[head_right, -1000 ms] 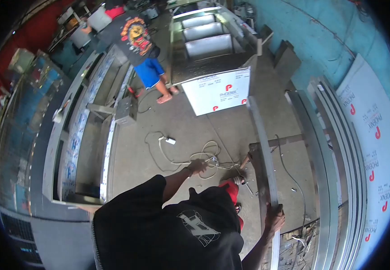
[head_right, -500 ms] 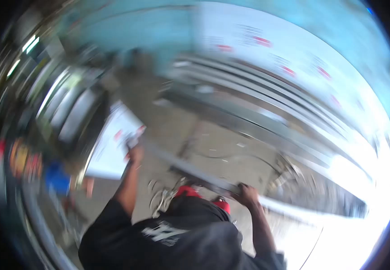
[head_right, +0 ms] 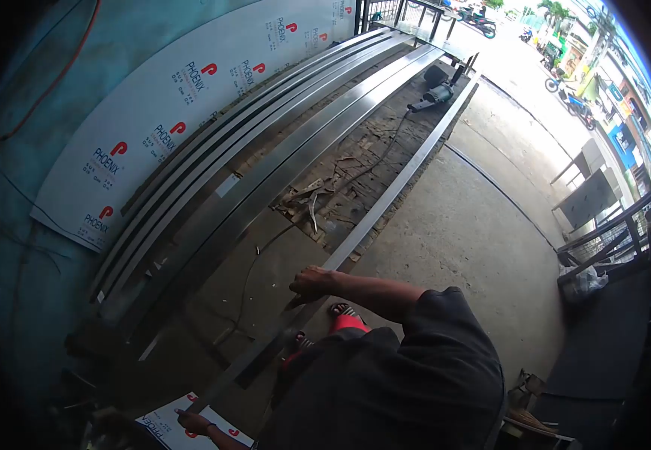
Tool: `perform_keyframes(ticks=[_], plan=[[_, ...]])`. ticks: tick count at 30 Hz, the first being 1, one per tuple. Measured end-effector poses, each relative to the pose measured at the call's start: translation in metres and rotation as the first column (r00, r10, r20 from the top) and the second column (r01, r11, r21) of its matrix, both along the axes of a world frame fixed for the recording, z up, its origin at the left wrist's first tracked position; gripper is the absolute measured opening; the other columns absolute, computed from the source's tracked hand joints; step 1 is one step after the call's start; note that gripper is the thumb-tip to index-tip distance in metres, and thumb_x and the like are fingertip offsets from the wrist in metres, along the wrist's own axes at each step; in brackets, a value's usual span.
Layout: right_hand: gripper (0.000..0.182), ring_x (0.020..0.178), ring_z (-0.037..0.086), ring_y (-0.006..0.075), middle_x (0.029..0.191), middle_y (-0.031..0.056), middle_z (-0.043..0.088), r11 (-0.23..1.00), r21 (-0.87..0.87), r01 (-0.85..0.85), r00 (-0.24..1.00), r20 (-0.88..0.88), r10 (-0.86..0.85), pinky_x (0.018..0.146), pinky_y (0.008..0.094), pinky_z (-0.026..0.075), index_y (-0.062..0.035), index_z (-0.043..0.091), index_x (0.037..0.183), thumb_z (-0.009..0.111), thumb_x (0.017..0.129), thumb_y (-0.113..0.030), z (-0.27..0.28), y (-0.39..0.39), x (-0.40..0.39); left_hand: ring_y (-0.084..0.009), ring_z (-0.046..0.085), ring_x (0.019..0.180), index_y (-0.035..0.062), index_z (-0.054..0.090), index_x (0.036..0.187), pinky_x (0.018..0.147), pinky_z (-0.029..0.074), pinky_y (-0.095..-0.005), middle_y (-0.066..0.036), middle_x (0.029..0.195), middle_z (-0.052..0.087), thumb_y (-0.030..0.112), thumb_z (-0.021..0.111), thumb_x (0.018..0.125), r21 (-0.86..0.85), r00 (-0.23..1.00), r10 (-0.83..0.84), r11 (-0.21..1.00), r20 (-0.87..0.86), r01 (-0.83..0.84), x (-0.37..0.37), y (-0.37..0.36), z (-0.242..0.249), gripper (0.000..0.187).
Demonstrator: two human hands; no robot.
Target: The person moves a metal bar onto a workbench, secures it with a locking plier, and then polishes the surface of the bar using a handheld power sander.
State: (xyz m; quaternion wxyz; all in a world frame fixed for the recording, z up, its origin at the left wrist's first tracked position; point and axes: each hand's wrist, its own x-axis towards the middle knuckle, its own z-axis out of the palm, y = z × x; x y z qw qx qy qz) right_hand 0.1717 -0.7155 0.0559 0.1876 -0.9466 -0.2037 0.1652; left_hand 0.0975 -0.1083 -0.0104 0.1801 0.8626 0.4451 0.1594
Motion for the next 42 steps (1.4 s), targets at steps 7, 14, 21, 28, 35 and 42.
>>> perform_keyframes(ticks=[7,14,21,28,35,42], plan=[[0.068,0.084,0.068,0.0378,0.086,0.0191,0.069,0.991,-0.123,-0.055,0.991,-0.13,0.039,0.075,0.0453,0.054,-0.0043,0.07,0.093,0.049,0.086,-0.069,0.027,-0.001,0.006,-0.0383,0.066,0.084,-0.0079,0.062,0.106,0.069,0.053,-0.0475,-0.027,0.101,0.065,0.034,0.046,0.101,-0.117,0.984,-0.079,0.988,0.159,0.099,-0.009,0.04,-0.04,0.045],[0.048,0.073,0.067,0.035,0.074,0.0181,0.067,0.996,-0.09,-0.005,0.982,-0.19,-0.012,0.065,0.046,0.051,-0.0019,0.072,0.083,0.061,0.09,-0.048,0.051,0.015,0.015,-0.0443,0.062,0.091,-0.0051,0.066,0.089,0.075,0.048,-0.0499,-0.028,0.093,0.066,0.036,0.047,0.099,0.02,0.984,-0.02,1.0,0.176,0.017,-0.009,-0.016,0.026,0.046],[0.051,0.077,0.062,0.0442,0.077,0.024,0.062,0.99,-0.107,0.093,0.984,-0.141,-0.108,0.065,0.0488,0.046,-0.0002,0.064,0.077,0.049,0.098,-0.044,0.033,-0.03,0.004,-0.0421,0.064,0.088,-0.0028,0.066,0.091,0.075,0.048,-0.0486,-0.023,0.089,0.068,0.044,0.05,0.097,-0.109,0.984,0.024,0.994,0.175,-0.004,-0.017,-0.072,0.051,0.049],[0.053,0.067,0.058,0.0404,0.075,0.026,0.059,0.97,-0.081,0.23,0.949,-0.202,-0.242,0.063,0.0465,0.041,0.0024,0.064,0.086,0.045,0.1,-0.045,0.038,-0.084,0.01,-0.0457,0.063,0.084,-0.0019,0.063,0.091,0.071,0.049,-0.0524,-0.027,0.088,0.065,0.045,0.048,0.097,-0.103,0.998,-0.029,0.994,0.053,0.034,-0.012,-0.131,0.064,0.049],[0.068,0.059,0.041,0.0244,0.059,0.0211,0.046,0.954,-0.201,0.222,0.946,-0.192,-0.26,0.06,0.0445,0.036,0.0085,0.052,0.072,0.04,0.1,-0.053,0.007,-0.173,0.019,-0.044,0.064,0.089,-0.0026,0.064,0.101,0.078,0.05,-0.0494,-0.027,0.095,0.066,0.043,0.05,0.096,-0.141,0.99,-0.143,0.98,-0.005,0.141,-0.019,-0.192,0.068,0.048],[0.065,0.059,0.034,0.0199,0.058,0.012,0.036,0.94,-0.168,0.296,0.925,-0.196,-0.326,0.058,0.0422,0.03,0.0016,0.044,0.067,0.041,0.099,-0.055,-0.003,-0.223,0.023,-0.0434,0.065,0.083,-0.0015,0.063,0.098,0.075,0.052,-0.0489,-0.025,0.091,0.066,0.043,0.048,0.096,-0.211,0.979,-0.201,0.957,0.022,0.201,-0.013,-0.228,0.065,0.047]])
